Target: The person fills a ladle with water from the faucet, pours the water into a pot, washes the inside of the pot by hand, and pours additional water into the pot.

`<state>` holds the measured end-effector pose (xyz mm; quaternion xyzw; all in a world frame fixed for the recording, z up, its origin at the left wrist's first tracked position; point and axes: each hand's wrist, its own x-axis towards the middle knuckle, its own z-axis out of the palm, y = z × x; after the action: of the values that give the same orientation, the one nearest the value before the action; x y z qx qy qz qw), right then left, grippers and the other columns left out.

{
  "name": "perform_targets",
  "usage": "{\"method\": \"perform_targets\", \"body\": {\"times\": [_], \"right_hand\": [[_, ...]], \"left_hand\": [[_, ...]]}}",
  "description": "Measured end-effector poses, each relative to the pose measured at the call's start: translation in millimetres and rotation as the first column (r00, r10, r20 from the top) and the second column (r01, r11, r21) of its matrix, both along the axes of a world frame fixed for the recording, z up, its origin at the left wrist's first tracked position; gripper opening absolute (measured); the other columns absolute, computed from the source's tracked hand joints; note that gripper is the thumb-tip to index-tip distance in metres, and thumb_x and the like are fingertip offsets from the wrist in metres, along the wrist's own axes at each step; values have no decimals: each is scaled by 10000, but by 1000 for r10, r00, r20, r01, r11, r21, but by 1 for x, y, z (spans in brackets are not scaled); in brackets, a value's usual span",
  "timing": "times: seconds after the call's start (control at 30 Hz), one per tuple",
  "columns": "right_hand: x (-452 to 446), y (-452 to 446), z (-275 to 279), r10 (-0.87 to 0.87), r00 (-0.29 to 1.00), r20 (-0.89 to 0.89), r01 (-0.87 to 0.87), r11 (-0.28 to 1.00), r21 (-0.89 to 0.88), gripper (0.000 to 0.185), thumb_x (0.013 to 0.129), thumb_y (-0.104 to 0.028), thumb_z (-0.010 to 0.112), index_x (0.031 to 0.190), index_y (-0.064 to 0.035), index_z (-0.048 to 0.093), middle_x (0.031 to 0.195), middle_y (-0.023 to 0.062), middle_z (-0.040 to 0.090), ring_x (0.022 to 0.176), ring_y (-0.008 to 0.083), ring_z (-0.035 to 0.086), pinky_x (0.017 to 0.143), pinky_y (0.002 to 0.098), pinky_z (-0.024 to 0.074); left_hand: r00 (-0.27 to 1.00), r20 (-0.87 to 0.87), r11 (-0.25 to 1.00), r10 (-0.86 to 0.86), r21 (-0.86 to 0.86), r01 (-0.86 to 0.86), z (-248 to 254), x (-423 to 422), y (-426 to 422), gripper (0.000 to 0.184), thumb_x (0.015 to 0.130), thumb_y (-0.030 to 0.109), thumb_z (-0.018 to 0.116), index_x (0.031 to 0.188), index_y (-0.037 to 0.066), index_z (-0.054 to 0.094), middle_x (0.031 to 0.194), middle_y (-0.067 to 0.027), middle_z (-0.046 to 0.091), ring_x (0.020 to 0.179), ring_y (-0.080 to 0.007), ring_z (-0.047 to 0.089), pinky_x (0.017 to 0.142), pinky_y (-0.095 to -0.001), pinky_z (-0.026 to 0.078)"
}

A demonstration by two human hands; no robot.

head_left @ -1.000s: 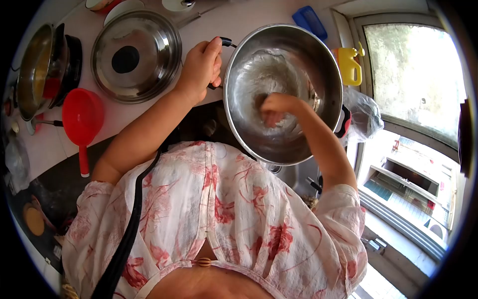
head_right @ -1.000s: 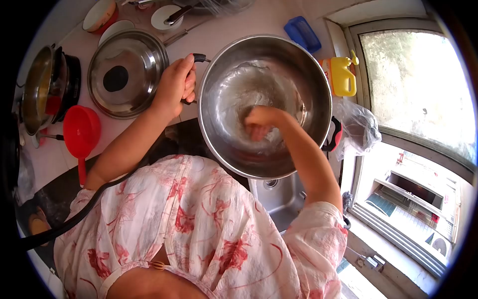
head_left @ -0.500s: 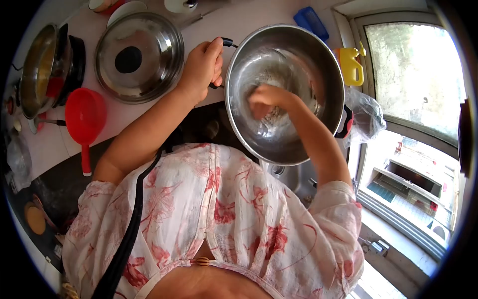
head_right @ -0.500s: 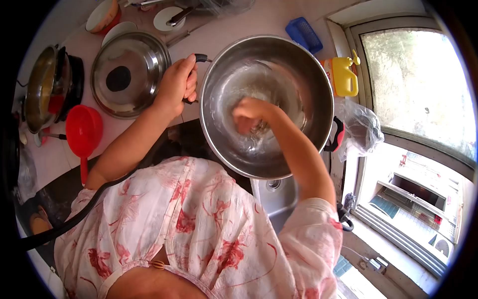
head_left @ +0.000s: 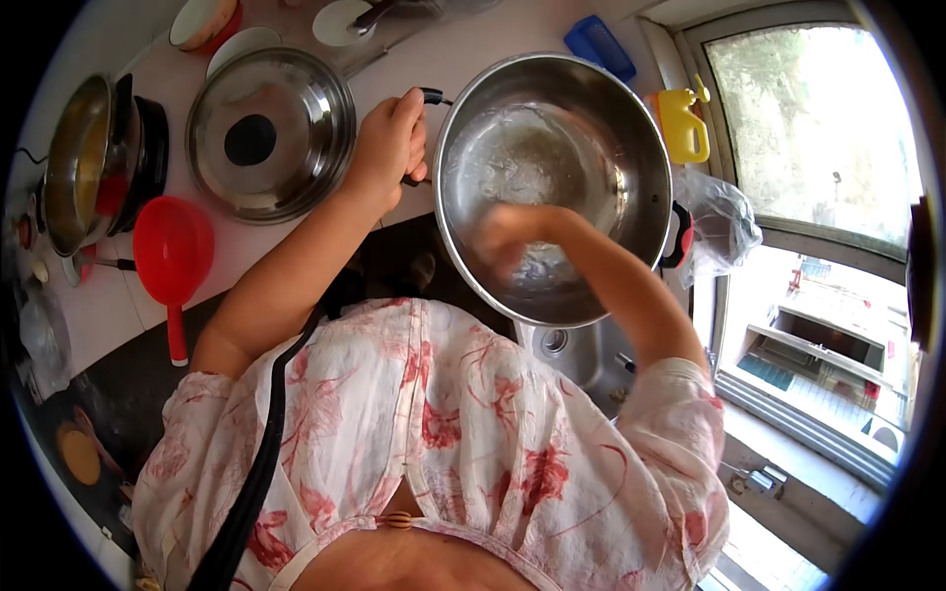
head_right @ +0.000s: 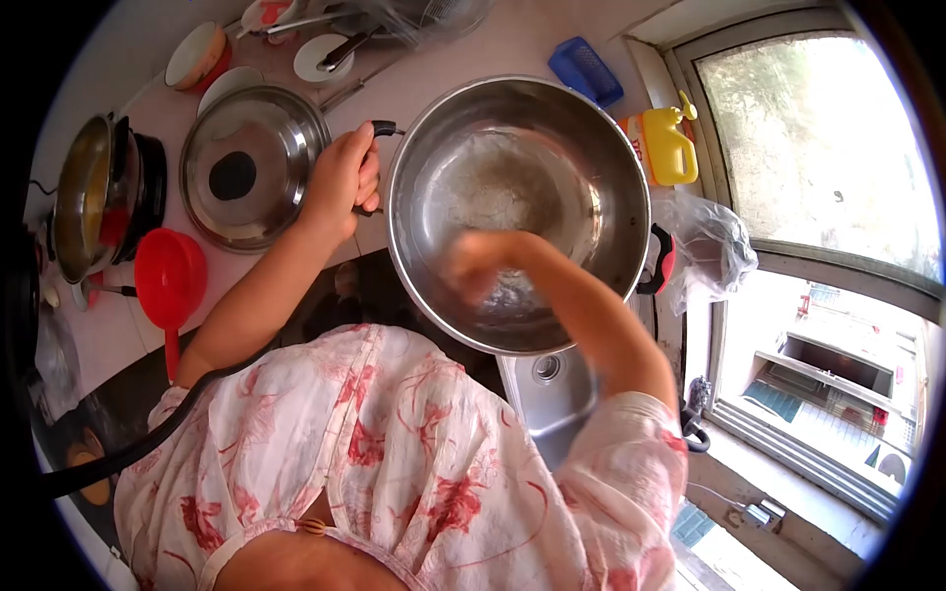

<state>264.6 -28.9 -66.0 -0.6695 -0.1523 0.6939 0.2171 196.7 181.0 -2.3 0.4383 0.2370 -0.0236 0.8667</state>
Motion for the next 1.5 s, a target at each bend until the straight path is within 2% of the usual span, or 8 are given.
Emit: {"method": "perform_targets", "body": {"times": [0.3,0.43,0.53,0.67,0.97,1.17,1.3,1.5], "right_hand": [[124,-33,-7,-745,560,363,652,666,363,269,801,-228,500,762,14,613,736,155,641,608,242,640,496,315,501],[91,-120,-12,-221,765,605,356,928,-111,229,784,-176,515,731,31,596,696,207,627,573,264,635,453,349,500],[23,-109,17,-155,985,77,171,937,-304,199,806,-141,506,720,-20,638,723,132,647,581,223,631,508,307,508],[-14,-7,-8,266,958,107,-287,892,349,201,777,-165,517,717,-1,618,731,137,641,656,209,630,616,290,516],[98,-32,21,-816,520,251,779,574,253,279,810,-226,505,936,11,580,802,151,648,737,251,646,613,281,516],[31,-96,23,-36,999,39,49,902,-430,260,744,-242,569,843,-9,632,734,132,650,610,211,637,519,291,503],[-23,-12,12,70,984,-161,-51,992,117,288,760,-289,535,779,-12,614,684,105,639,653,180,635,613,297,502],[85,42,10,-478,721,502,127,803,582,267,761,-285,514,764,-47,637,700,85,645,651,181,614,655,294,480]], "left_hand": [[1000,-15,1000,22,14,-22,0,1,-1,278,869,344,493,778,86,444,473,38,318,344,-69,258,364,-232,274],[1000,8,1000,17,-8,-17,1,4,-2,280,867,347,495,778,86,443,474,38,322,347,-69,265,362,-232,273],[999,7,999,32,-3,-32,0,3,-3,280,869,344,492,775,85,442,473,38,321,346,-68,268,359,-233,270],[999,-12,999,32,6,-32,0,1,-2,289,868,350,495,775,82,440,471,38,319,341,-68,264,355,-235,270],[1000,-5,1000,17,24,-17,0,2,-1,310,872,348,484,754,65,432,503,17,345,360,-78,270,360,-251,298],[1000,-2,1000,24,5,-24,2,1,-2,304,879,330,470,728,69,428,498,19,338,359,-77,265,353,-247,288],[999,-31,999,42,10,-42,4,0,-2,296,885,321,462,733,70,425,497,20,332,360,-77,266,355,-248,290],[1000,-10,1000,9,28,-8,2,0,0,300,888,340,461,770,67,425,507,18,337,370,-79,278,363,-252,297]]}}
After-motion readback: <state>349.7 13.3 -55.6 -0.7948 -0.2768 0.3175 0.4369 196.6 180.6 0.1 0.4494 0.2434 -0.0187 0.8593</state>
